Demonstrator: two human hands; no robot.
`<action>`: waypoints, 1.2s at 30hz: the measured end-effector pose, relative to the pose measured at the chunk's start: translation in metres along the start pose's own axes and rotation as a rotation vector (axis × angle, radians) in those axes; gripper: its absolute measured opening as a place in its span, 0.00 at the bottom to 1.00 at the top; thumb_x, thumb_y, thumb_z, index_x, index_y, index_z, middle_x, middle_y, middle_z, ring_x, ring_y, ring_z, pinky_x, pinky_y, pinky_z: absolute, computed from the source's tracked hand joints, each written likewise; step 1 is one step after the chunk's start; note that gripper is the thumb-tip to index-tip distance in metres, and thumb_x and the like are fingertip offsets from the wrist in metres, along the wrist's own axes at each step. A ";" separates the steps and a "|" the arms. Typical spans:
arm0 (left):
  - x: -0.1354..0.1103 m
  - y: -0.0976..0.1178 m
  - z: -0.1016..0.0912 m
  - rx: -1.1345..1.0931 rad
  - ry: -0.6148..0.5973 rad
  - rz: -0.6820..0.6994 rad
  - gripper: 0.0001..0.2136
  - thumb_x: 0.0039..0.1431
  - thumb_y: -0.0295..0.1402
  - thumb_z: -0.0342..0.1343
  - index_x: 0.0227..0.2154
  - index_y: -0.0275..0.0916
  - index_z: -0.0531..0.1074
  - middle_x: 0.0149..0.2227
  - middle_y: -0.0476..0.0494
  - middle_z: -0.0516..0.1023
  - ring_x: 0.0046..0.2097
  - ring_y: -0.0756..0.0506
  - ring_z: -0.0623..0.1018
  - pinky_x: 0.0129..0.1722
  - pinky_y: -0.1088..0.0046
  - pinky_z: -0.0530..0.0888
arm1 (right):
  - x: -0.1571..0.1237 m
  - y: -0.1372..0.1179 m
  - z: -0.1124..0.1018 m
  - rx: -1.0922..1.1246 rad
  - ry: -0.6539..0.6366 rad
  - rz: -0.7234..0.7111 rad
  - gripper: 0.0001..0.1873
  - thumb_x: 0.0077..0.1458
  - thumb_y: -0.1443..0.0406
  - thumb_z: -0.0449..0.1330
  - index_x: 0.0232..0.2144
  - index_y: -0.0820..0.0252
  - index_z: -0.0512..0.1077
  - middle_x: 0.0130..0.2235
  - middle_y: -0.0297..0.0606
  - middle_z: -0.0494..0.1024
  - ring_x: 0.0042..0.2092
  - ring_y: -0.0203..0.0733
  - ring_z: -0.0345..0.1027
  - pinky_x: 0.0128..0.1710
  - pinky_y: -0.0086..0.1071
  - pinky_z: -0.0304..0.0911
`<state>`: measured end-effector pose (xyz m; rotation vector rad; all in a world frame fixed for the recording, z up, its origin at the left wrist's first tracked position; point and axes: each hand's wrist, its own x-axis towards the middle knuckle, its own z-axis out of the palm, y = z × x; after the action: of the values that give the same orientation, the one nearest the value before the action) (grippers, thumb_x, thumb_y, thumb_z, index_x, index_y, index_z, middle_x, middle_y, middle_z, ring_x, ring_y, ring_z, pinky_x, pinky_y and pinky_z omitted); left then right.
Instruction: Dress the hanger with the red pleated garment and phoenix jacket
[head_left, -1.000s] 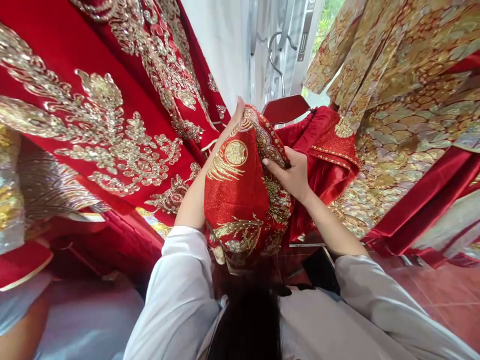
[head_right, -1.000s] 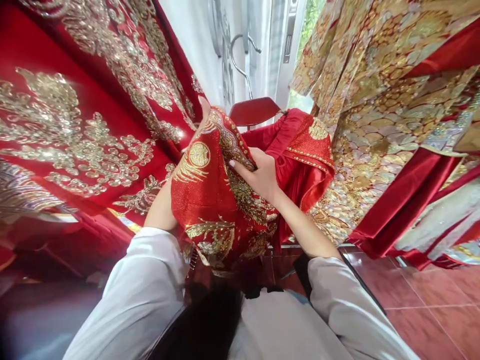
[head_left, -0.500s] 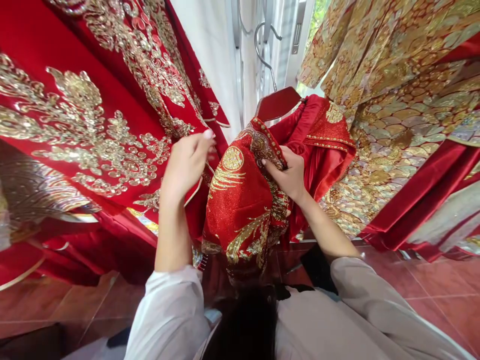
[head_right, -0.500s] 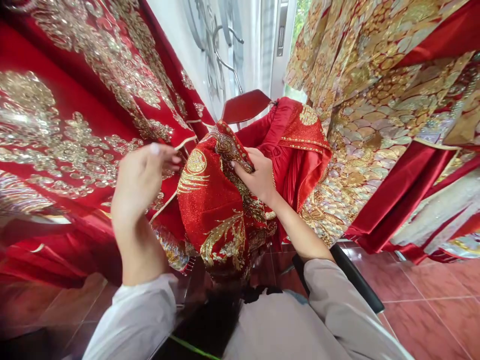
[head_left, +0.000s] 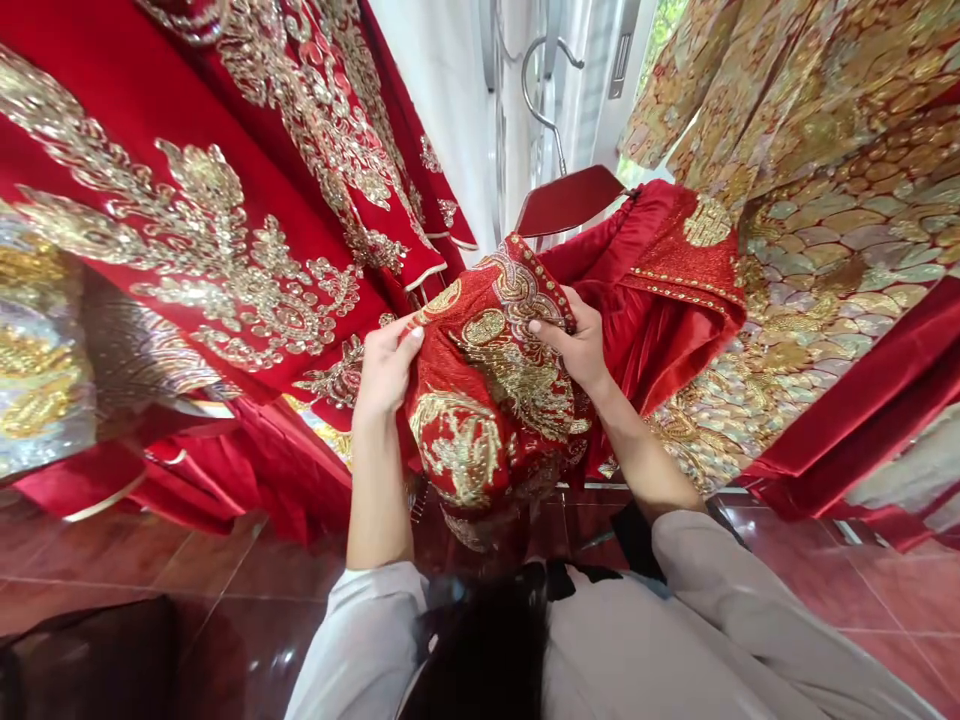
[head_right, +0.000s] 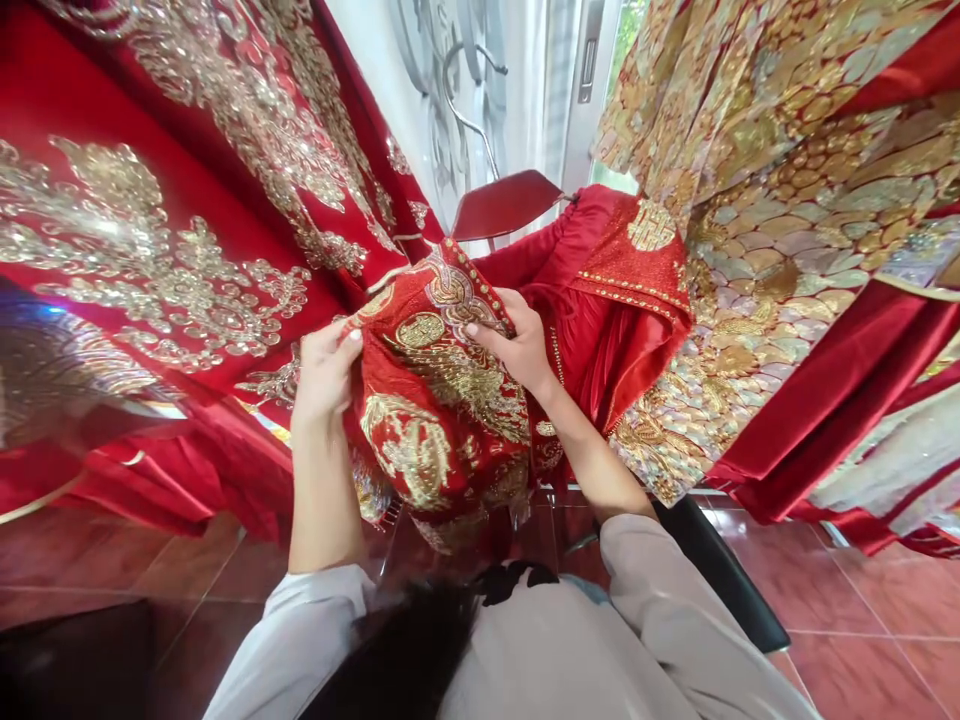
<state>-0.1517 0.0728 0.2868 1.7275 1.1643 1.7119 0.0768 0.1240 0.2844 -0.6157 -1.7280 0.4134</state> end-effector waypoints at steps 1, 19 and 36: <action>0.009 -0.008 0.000 -0.070 -0.040 -0.056 0.15 0.57 0.45 0.57 0.38 0.38 0.77 0.37 0.42 0.80 0.44 0.41 0.78 0.47 0.62 0.76 | -0.001 0.001 0.004 -0.039 0.016 -0.064 0.15 0.53 0.56 0.58 0.38 0.59 0.74 0.47 0.40 0.74 0.50 0.43 0.65 0.53 0.39 0.61; 0.094 0.079 0.046 0.693 -0.332 -0.070 0.16 0.53 0.31 0.55 0.14 0.37 0.58 0.15 0.52 0.56 0.20 0.54 0.56 0.21 0.75 0.55 | 0.024 -0.003 -0.004 -0.587 -0.039 -0.246 0.15 0.63 0.60 0.49 0.44 0.55 0.74 0.55 0.36 0.70 0.60 0.47 0.57 0.65 0.52 0.44; 0.120 0.080 0.048 0.295 -0.386 -0.144 0.06 0.43 0.28 0.59 0.18 0.34 0.68 0.17 0.50 0.64 0.28 0.49 0.68 0.30 0.72 0.65 | 0.088 -0.023 -0.014 -0.928 -0.298 0.093 0.14 0.60 0.64 0.52 0.43 0.65 0.74 0.42 0.47 0.75 0.46 0.49 0.67 0.45 0.39 0.61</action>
<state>-0.1001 0.1363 0.4146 1.9774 1.3645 1.0990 0.0713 0.1578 0.3700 -1.3453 -2.1545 -0.2940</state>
